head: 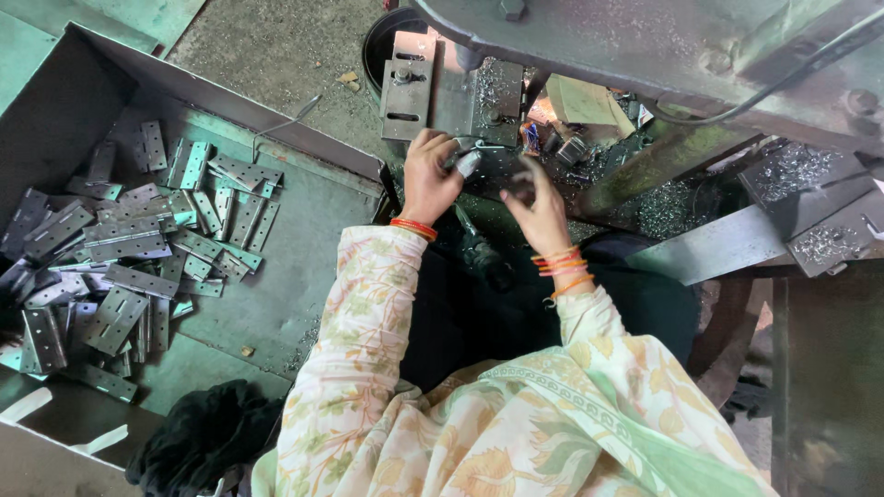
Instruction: The person operates a manual press machine to process small metal brackets. They pick each bracket from a pile, place it into the machine, and activate the press with a foot pedal, then remove the processed piece and repeat.
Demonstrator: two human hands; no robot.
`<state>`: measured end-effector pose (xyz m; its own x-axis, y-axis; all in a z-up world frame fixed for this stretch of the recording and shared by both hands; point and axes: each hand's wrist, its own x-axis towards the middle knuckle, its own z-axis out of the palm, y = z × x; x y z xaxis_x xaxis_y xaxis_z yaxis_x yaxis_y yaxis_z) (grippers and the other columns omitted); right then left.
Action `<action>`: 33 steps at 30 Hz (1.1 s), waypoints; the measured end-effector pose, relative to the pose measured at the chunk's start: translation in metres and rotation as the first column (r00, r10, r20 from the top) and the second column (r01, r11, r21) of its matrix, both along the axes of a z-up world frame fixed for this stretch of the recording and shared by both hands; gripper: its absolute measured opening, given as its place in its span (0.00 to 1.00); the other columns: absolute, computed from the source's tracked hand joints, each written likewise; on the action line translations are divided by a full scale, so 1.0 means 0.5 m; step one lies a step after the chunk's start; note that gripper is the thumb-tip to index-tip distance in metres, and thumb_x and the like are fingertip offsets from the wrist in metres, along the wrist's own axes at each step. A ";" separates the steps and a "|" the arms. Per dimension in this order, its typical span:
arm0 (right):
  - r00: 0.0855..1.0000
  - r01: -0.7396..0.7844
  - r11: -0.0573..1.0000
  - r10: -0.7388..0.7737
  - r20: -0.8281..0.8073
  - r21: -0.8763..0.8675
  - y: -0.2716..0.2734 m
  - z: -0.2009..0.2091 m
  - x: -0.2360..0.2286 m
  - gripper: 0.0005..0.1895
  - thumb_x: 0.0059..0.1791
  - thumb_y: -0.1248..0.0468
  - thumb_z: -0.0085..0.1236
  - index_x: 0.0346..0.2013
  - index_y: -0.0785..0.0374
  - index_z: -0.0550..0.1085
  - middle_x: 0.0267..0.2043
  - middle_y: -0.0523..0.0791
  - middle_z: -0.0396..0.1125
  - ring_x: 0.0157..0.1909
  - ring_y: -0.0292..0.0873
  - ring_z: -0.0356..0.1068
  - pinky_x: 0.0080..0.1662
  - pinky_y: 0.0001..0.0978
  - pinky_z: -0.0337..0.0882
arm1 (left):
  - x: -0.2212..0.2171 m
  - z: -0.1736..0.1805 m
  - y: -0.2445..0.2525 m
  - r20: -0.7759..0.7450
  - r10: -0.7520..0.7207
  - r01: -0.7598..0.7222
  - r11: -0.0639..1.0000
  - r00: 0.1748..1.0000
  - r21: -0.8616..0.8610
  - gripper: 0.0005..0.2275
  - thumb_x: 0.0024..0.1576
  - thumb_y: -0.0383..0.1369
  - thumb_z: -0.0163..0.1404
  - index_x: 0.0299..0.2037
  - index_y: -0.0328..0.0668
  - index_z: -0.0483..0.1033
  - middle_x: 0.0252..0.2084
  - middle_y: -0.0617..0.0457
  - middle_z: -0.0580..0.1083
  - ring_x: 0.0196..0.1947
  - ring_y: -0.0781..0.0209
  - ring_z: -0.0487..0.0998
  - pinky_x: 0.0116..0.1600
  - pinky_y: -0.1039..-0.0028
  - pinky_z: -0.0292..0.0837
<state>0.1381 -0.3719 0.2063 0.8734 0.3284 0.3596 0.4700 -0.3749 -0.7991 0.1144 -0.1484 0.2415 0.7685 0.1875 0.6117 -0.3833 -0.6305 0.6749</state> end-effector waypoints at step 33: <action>0.725 0.092 0.882 0.259 0.638 -0.462 0.180 0.029 0.062 0.12 0.47 0.70 0.65 0.44 0.62 0.75 0.55 0.49 0.67 0.58 0.50 0.68 0.59 0.42 0.69 | 0.060 -0.042 0.071 -0.051 0.402 -0.402 0.916 0.914 0.021 0.14 0.51 0.24 0.54 0.49 0.37 0.80 0.58 0.46 0.75 0.59 0.41 0.70 0.64 0.55 0.68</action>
<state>0.1693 -0.2819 0.2210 0.4181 0.6573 0.6270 0.8516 -0.5238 -0.0186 0.1444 -0.1129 0.2204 0.6614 0.4813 0.5753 -0.0597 -0.7307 0.6800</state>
